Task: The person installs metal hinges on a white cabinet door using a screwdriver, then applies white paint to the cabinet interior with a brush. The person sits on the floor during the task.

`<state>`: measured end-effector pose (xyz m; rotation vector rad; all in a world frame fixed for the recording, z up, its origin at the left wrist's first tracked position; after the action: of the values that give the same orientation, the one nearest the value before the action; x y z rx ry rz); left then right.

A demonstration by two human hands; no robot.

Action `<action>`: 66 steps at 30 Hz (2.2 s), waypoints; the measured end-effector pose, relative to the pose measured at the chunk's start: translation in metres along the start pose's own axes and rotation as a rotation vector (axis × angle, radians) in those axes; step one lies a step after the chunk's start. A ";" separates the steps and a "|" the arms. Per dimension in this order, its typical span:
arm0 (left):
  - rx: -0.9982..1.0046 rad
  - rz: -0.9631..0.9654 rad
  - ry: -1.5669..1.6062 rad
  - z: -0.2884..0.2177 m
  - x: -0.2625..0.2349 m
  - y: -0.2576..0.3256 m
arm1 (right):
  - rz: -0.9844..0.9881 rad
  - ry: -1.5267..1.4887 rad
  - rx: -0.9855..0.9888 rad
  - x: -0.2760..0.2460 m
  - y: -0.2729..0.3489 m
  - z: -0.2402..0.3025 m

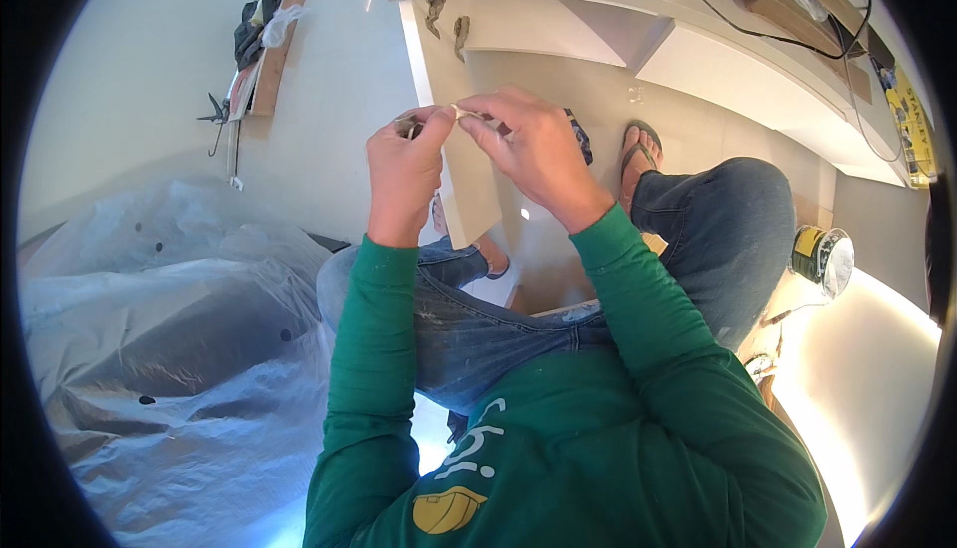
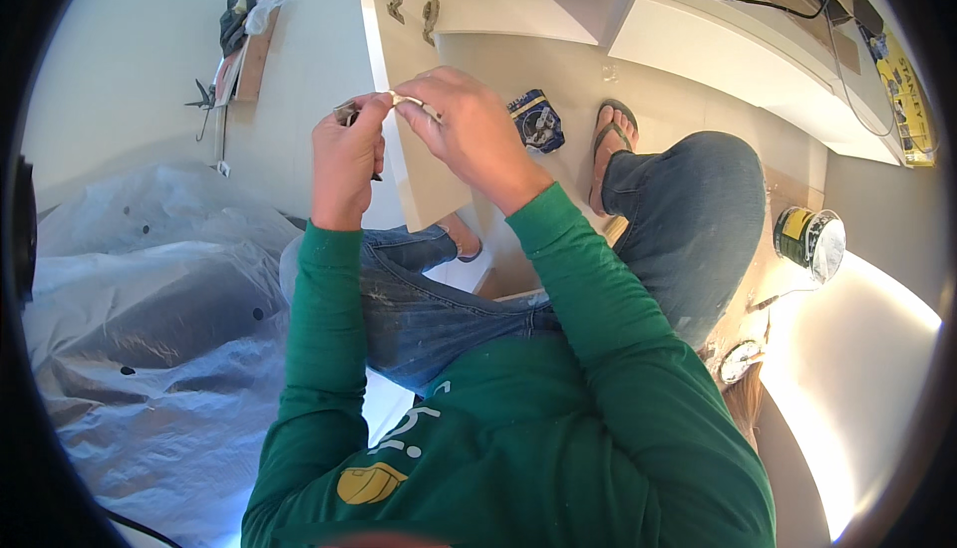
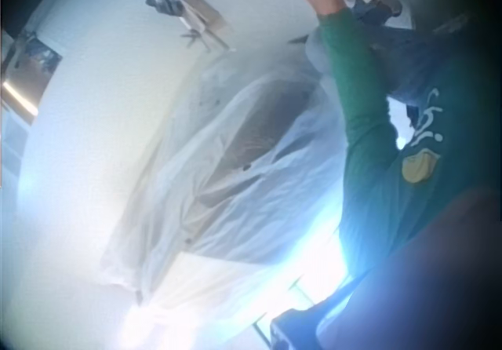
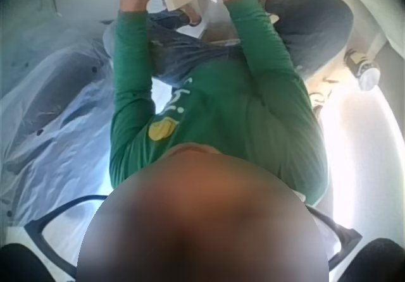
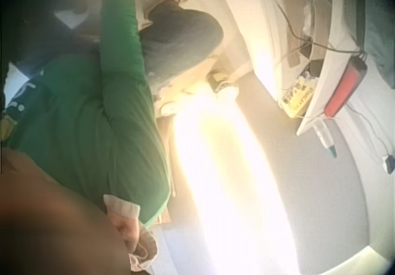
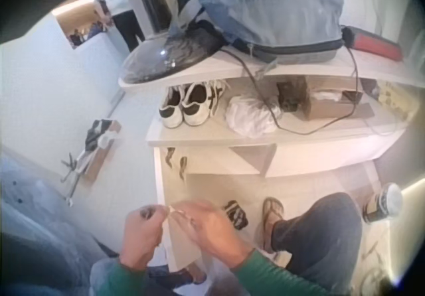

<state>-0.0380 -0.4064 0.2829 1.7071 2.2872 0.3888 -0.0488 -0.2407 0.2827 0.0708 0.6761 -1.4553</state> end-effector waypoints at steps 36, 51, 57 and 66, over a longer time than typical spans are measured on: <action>-0.084 0.237 -0.450 0.006 -0.048 -0.029 | 0.088 -1.021 0.537 0.211 -0.201 -0.287; 0.144 0.186 -0.519 0.005 -0.064 -0.025 | 0.163 -0.852 0.423 0.205 -0.210 -0.273; 0.161 0.181 -0.511 0.005 -0.064 -0.025 | 0.082 -0.780 0.452 0.201 -0.211 -0.278; 0.130 0.217 -0.534 0.006 -0.062 -0.025 | 0.048 -0.724 0.445 0.193 -0.207 -0.273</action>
<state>-0.0416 -0.4722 0.2712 1.8499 1.7825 -0.1686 -0.3505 -0.3229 0.0441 -0.0939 -0.2393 -1.4312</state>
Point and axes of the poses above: each hand's wrist, its own y-axis away from the middle knuckle, its own x-axis out of the palm, z = x × y, the point moved 7 cm from there along -y, towards the middle knuckle, and after that the axes turned 12 degrees about y, right-handed, at the moved point
